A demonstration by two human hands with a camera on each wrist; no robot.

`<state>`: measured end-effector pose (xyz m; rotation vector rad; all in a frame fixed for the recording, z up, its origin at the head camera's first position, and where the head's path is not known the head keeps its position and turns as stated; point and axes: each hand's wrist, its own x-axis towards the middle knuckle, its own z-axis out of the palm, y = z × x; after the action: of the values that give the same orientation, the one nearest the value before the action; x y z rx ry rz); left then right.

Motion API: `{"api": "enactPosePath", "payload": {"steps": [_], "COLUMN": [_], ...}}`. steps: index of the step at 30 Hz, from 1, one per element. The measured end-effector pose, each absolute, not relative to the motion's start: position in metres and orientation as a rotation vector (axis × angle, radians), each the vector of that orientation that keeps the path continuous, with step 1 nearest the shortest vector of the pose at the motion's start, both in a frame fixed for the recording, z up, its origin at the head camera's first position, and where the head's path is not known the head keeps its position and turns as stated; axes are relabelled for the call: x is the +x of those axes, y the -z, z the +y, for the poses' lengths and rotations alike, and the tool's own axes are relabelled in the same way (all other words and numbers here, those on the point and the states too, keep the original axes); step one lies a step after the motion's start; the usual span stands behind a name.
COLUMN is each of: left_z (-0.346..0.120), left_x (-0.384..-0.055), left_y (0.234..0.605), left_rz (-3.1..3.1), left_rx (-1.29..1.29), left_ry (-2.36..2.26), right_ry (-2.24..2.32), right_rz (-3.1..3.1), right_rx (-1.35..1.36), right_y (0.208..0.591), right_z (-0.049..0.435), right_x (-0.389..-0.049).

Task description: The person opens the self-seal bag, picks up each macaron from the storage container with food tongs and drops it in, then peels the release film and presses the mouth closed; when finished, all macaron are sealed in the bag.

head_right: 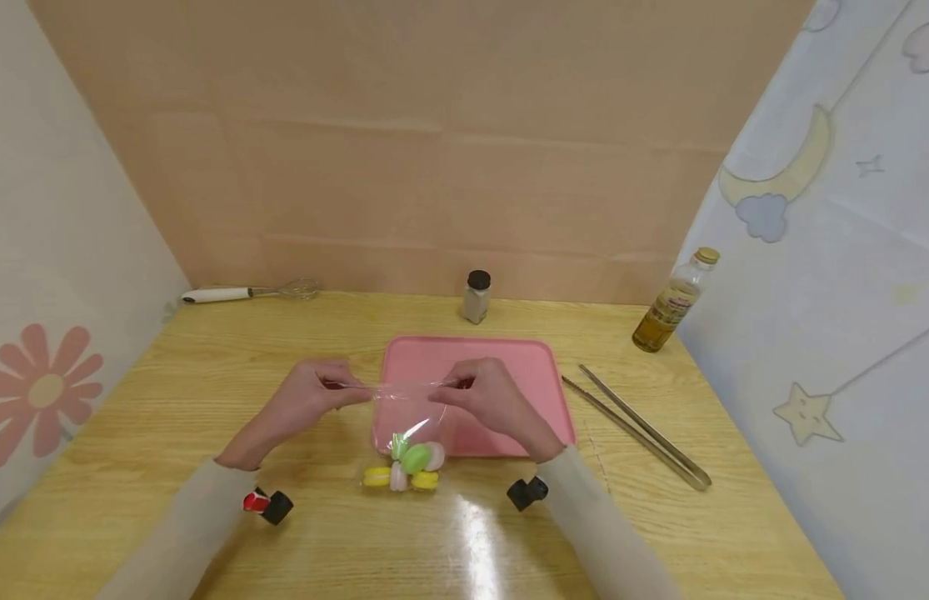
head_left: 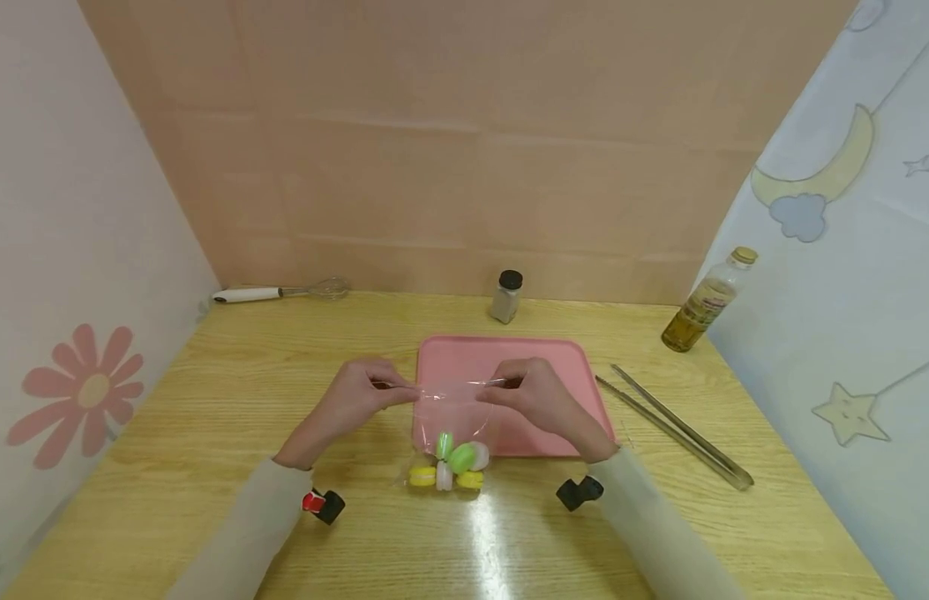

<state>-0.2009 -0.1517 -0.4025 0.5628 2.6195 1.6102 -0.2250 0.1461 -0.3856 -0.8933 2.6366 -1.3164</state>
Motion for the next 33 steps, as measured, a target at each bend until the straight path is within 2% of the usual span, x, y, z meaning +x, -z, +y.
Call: {"api": "enactPosePath", "payload": {"steps": [10, 14, 19, 25, 33], "left_z": [-0.166, -0.171, -0.177, -0.189, -0.208], "left_x": [-0.184, -0.172, -0.163, -0.161, -0.153], "left_y": [0.394, 0.384, 0.372, 0.362, 0.355], "left_rz": [2.597, 2.627, 2.688, 2.794, 2.880], "left_rx": [0.655, 0.584, 0.532, 0.615, 0.634], "left_ry": [-1.639, -1.671, -1.800, -1.895, -1.791], "right_ry": [1.475, 1.541, 1.632, 1.762, 1.792], "right_rz": [2.515, 2.507, 2.560, 2.640, 2.581], "right_rx": [-0.886, -0.978, -1.092, -1.022, -1.049], "right_y": [0.382, 0.373, 0.360, 0.344, 0.360], "right_z": [0.160, 0.158, 0.144, 0.118, 0.099], "right_x": [-0.211, -0.202, -0.195, -0.188, -0.193]}}
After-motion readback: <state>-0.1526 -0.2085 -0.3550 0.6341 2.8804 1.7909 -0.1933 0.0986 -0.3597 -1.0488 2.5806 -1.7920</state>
